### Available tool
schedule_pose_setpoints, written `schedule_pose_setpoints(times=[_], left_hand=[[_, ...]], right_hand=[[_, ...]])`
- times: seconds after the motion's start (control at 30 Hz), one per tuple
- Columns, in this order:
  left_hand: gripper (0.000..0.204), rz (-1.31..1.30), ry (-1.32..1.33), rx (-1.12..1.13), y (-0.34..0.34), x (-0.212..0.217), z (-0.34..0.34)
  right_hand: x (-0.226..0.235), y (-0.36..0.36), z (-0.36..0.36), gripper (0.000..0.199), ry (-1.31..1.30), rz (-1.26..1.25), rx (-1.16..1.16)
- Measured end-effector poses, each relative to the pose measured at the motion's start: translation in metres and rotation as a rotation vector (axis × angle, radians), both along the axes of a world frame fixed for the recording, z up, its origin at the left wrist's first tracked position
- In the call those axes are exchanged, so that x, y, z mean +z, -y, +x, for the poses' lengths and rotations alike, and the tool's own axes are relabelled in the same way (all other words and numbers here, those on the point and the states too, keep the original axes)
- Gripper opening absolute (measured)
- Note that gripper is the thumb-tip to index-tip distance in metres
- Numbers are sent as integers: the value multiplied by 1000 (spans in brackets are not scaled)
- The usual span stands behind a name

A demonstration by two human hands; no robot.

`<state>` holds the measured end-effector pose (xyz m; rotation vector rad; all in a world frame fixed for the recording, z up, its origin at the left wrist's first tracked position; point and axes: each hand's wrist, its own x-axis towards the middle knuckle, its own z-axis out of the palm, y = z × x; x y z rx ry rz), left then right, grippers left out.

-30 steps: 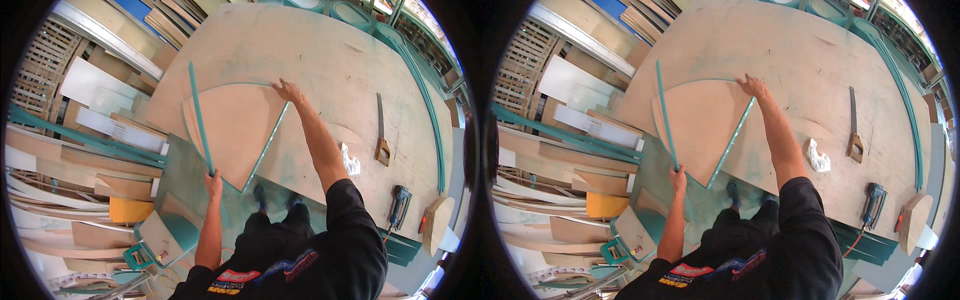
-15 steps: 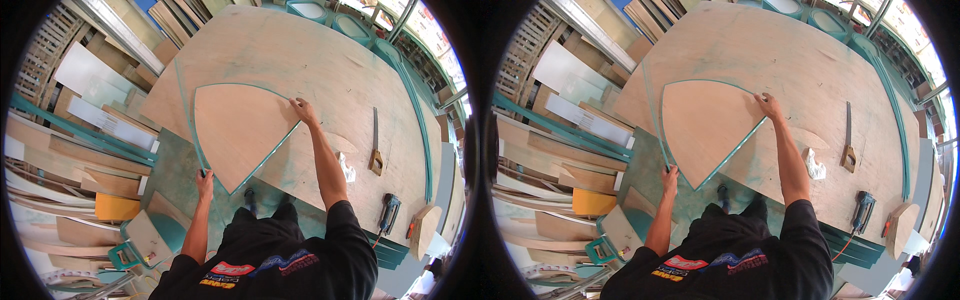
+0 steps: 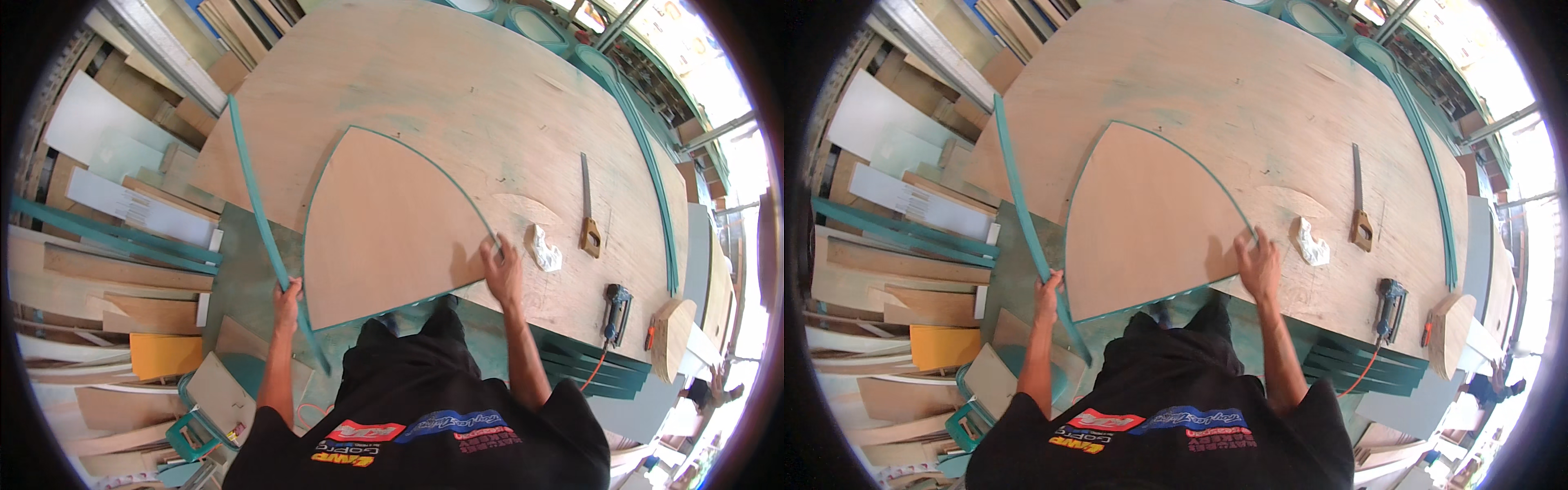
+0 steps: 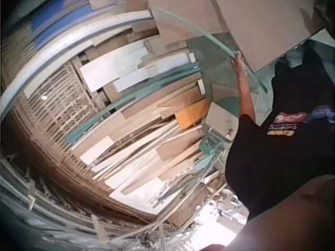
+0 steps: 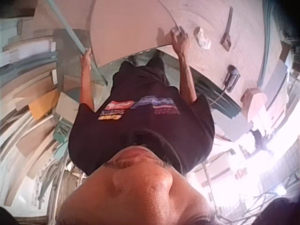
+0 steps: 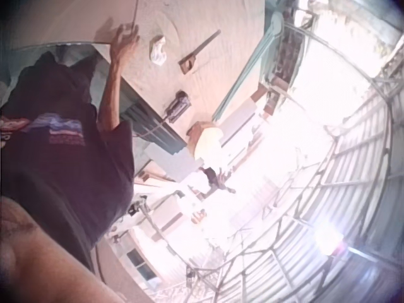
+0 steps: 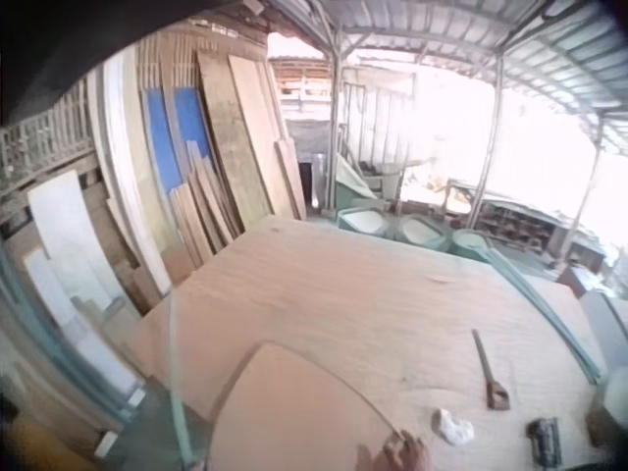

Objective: The person attaches a thin green curved trim piece to a wooden panel by hand, securing it with a pneumatic nail gun and trimming the excess with a hand saw.

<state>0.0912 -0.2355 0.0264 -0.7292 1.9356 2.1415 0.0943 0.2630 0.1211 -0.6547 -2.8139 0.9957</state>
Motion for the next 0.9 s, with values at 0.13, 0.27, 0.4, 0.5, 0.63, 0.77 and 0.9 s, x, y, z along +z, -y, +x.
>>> schedule_pose_setpoints(times=[0.13, 0.27, 0.4, 0.5, 0.63, 0.77, 0.9], left_hand=[[13, -82, 28, -87, 0, 28, -6], [12, -112, 28, -161, -7, 53, -14], [13, -86, 9, -247, -30, 48, -23], [13, -81, -56, -308, -58, 40, -39], [13, -197, -106, -440, -86, 36, -85], [20, -339, -97, -546, -94, 23, -163], [25, -358, -80, -656, -109, 22, -213]], right_hand=[[-9, 21, 65, 67, -23, -119, -110], [-1, 33, 95, 68, 7, -205, -254], [-18, 18, 130, 74, 63, -239, -366], [-19, 5, 144, 80, 78, -256, -419], [-24, -12, 131, 84, 11, -261, -428], [-38, -17, 92, 88, 36, -312, -354], [-71, -22, 72, 90, -154, -216, -358]])
